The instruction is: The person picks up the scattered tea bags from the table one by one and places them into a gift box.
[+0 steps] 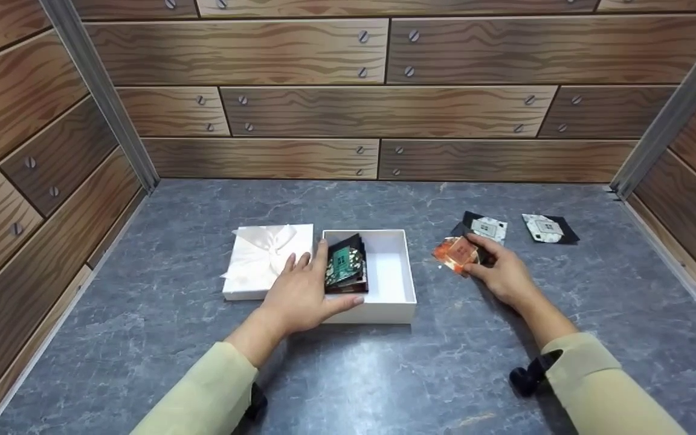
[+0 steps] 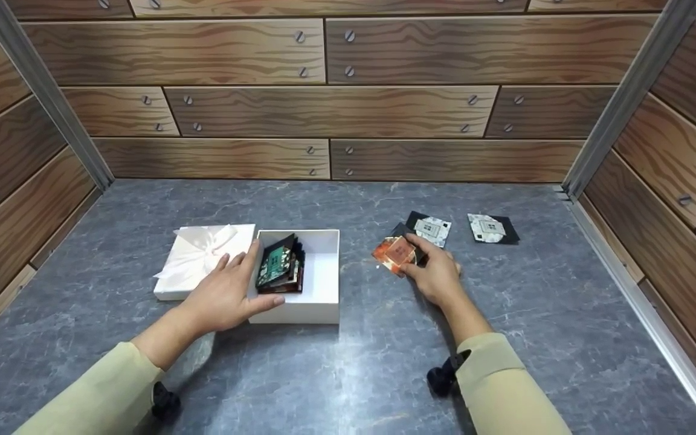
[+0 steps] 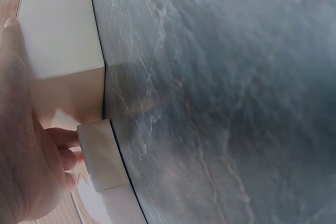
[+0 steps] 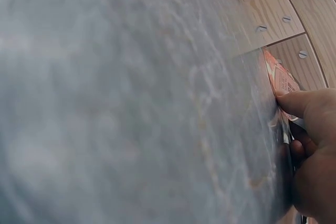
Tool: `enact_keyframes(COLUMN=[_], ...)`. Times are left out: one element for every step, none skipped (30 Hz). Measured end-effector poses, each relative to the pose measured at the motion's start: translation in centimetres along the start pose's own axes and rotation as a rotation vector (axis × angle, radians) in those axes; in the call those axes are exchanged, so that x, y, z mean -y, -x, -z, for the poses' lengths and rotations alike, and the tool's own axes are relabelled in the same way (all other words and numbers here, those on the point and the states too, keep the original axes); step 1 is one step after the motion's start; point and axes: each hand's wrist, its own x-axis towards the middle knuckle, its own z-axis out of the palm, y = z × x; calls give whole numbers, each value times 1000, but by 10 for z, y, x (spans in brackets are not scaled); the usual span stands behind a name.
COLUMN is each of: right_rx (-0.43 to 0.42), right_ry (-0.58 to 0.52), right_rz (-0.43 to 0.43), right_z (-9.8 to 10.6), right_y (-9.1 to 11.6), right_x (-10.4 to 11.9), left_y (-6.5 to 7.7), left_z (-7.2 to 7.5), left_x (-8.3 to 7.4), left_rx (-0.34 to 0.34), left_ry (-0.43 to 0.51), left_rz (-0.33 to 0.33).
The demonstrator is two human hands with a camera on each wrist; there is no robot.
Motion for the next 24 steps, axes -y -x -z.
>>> enact_keyframes(right_rx=[0, 0, 0, -2, -4, -6, -9, -15, -20, -25, -29, -34, -39, -44, -49, -52, -53, -56, -58, -61, -64, -67, -71, -78], right_ry=[-11, -25, -29, -31, -35, -40, -39, -37, -33, -32, -34, -37, -39, -44, -49, -60, -82, -100, -126, -153, -180, -209, -233, -250], right_rz=[2, 0, -2, -1, -1, -2, -4, -7, -11, -14, -17, -17, -16, -13, -11, -7, -2, 0, -1, -2, -4, -6, -9, -12], right_z=[0, 0, 0, -1, -1, -1, -1, -1, -1, 0, 0, 0, 1, 1, 1, 1, 1, 1, 1, 1, 1, 2, 2, 3], right_y=[0, 0, 0, 0, 1, 1, 1, 1, 1, 1, 1, 1, 0, 1, 1, 1, 1, 1, 1, 1, 2, 2, 2, 3], right_x=[0, 1, 1, 1, 1, 1, 1, 0, 0, 0, 0, 0, 0, 0, 0, 0, -1, -2, -2, -2, -2, -2, -2, -1], left_y=[0, 0, 0, 0, 0, 0, 0, -1, -1, -1, -2, -2, -2, -2, -2, -2, -2, -1, -1, -1, -1, 0, 0, 0], left_z=[0, 0, 0, 0, 0, 0, 0, 0, 0, 1, 1, 2, 2, 2, 3, 3, 3, 2, 2, 2, 1, 1, 1, 1], left_x=[0, 0, 0, 0, 0, 0, 0, 0, -1, -1, -1, -1, -1, -2, -2, -2, -2, -1, -1, -1, -1, 0, 0, 0], left_rx=[1, -1, 3, 3, 2, 3, 4, 5, 7, 6, 6, 8, 8, 8, 6, 5, 3, 2, -1, -2, -4, -5, -8, -9], left_ry=[0, -1, -4, -5, -4, -4, -5, -5, -5, -5, -4, -4, -4, -3, -2, -1, 1, 0, 3, 4, 4, 5, 5, 4], left_rz=[1, 1, 4, 5, 5, 6, 6, 6, 6, 6, 4, 4, 3, 2, 1, 0, -1, -2, -3, -4, -5, -7, -8, -8])
